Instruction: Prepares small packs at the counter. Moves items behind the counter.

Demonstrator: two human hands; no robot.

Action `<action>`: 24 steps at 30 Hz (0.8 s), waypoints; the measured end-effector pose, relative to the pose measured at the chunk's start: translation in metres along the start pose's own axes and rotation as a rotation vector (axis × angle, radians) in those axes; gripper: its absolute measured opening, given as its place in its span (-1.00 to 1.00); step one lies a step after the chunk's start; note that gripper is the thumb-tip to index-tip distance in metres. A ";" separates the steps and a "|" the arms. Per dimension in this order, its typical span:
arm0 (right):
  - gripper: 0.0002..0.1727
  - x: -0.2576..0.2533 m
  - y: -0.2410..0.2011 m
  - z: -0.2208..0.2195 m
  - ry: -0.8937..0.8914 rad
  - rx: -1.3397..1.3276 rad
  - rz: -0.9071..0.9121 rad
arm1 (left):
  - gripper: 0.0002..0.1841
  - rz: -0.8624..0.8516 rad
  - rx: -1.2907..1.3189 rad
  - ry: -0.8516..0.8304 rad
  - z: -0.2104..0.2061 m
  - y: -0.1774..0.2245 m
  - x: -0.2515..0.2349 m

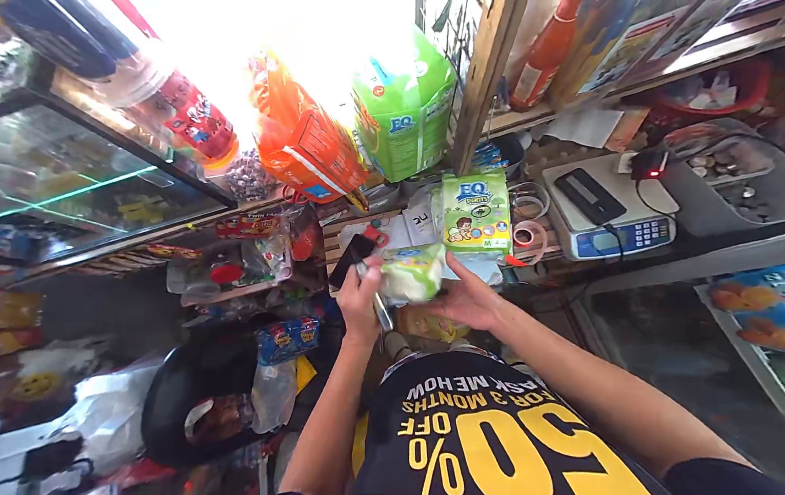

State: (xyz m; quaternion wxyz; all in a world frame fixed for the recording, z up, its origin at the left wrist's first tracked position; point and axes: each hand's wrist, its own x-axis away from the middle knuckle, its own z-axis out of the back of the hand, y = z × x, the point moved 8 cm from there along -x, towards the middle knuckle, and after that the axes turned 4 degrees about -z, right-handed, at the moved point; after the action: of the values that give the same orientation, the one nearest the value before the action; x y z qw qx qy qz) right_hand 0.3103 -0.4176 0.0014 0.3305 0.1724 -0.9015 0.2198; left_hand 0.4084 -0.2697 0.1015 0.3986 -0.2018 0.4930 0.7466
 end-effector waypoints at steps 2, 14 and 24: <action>-0.32 -0.002 -0.012 -0.016 -0.005 -0.067 0.089 | -0.82 -0.165 0.117 -0.099 0.014 0.032 0.009; -0.53 0.029 -0.044 -0.051 0.173 0.173 0.638 | -0.45 0.420 0.667 0.124 0.011 0.035 -0.016; -0.71 0.065 -0.033 -0.066 0.093 0.098 0.680 | -0.72 0.405 0.470 0.271 0.005 0.053 -0.031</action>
State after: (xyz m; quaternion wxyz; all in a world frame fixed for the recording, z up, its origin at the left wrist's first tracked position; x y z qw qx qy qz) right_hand 0.3124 -0.4224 0.1000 0.2705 -0.1326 -0.8797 0.3680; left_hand 0.3852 -0.2876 0.1559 0.2087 -0.0998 0.7302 0.6428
